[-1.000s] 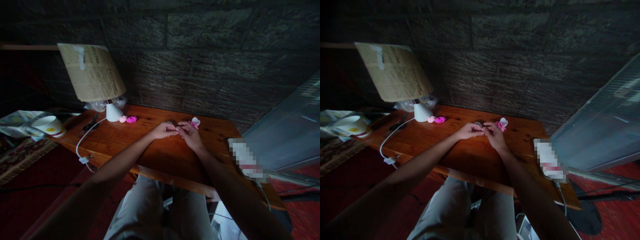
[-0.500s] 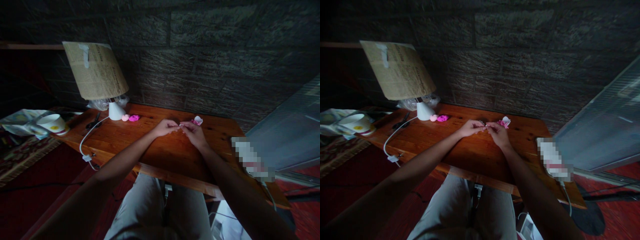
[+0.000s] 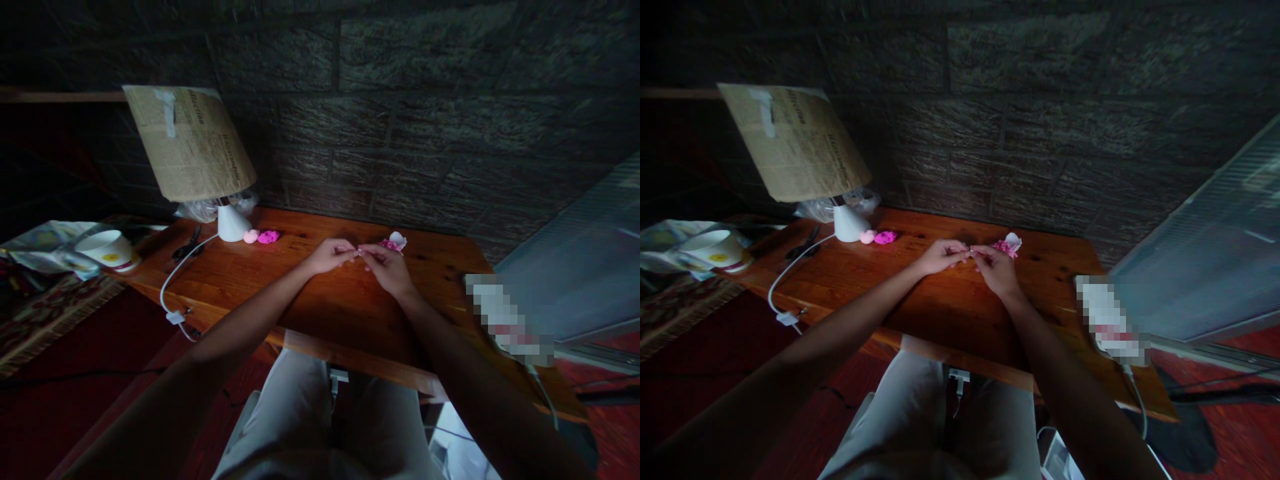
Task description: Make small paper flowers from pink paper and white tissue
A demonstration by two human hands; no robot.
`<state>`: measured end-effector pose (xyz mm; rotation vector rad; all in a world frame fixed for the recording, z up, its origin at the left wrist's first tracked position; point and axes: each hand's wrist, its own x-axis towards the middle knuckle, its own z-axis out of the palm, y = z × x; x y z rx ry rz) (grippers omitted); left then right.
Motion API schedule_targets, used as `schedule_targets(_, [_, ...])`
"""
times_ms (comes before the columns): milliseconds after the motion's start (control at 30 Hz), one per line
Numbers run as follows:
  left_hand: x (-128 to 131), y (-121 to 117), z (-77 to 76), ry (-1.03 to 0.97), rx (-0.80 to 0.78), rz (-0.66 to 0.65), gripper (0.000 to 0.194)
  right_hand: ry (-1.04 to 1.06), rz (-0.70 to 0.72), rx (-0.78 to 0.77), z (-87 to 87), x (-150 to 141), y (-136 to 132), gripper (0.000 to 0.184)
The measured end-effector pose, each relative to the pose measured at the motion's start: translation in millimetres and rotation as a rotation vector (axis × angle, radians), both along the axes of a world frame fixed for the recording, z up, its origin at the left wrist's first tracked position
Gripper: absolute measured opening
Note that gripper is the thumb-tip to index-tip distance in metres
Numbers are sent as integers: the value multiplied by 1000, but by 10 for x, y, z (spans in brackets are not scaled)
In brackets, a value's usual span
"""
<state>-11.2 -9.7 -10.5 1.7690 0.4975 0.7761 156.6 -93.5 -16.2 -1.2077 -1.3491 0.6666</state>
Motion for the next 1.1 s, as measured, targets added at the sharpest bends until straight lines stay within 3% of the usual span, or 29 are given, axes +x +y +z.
schedule_targets(567, [8,-37,45,-27,-16,-23,53,25,13,-39,28,2,-20,41])
schedule_targets(800, [10,-82,90,-46,-34,-75,54,16,-9,-6,43,-3,-17,34])
schedule_targets(933, [25,-68,90,-95,-42,-77,51,25,-9,-55,73,-7,-30,43])
schedule_targets(1100, [71,-54,42,-95,-67,-125,52,-127,110,-76,151,-9,-103,41])
